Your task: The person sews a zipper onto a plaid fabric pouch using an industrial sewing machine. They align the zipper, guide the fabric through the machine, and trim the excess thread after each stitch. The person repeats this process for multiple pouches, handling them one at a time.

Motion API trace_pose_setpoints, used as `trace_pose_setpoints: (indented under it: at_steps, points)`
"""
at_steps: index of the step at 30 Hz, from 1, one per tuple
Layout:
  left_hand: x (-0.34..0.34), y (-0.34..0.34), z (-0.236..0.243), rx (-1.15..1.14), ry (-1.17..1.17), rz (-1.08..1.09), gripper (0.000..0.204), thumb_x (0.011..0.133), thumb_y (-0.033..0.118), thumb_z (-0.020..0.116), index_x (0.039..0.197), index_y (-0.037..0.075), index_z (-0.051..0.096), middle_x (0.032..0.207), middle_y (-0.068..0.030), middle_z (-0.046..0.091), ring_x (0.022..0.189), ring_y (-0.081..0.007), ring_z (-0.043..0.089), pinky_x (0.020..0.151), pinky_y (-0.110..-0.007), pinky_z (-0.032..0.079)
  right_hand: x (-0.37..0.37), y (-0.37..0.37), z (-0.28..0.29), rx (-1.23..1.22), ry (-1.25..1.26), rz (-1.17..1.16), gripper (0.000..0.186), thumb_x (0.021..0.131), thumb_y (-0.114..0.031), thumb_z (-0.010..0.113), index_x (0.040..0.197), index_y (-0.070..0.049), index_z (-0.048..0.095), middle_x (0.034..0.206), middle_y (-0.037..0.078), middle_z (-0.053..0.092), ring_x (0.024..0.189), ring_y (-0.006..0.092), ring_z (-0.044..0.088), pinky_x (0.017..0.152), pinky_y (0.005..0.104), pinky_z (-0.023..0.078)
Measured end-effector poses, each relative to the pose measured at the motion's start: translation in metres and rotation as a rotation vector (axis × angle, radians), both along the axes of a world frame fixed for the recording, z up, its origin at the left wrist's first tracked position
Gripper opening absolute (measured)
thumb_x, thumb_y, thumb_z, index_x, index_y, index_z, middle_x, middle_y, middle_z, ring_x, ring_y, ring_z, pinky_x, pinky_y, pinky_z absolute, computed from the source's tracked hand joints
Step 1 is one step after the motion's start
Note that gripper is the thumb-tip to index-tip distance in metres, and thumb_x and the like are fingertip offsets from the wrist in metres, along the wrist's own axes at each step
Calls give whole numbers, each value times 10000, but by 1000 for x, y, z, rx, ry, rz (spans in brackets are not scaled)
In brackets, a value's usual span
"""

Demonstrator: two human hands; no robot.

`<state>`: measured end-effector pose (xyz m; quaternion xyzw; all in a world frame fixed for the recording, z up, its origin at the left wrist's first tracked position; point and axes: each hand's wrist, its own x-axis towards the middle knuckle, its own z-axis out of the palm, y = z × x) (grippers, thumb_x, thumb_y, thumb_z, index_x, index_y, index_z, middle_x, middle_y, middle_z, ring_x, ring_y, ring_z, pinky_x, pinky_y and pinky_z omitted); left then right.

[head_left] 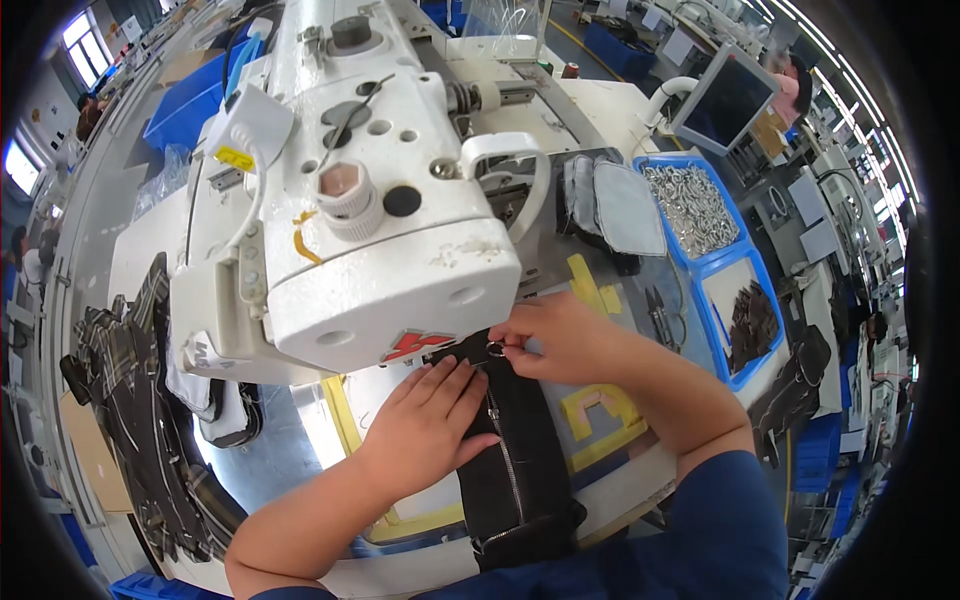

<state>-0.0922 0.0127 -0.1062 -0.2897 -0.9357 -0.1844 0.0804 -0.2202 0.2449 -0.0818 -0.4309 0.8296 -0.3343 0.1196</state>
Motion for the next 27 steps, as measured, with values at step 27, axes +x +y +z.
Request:
trace_pose_setpoints:
  at_steps: [27]
  points:
    - [0, 1, -1, -76, 54, 56, 826, 822, 583, 767, 1397, 3, 642, 1447, -97, 592, 1063, -276, 539, 918, -404, 447, 5, -27, -26, 14, 445, 27, 125, 891, -146, 721, 907, -47, 647, 892, 112, 651, 810, 327, 680, 733, 434, 567]
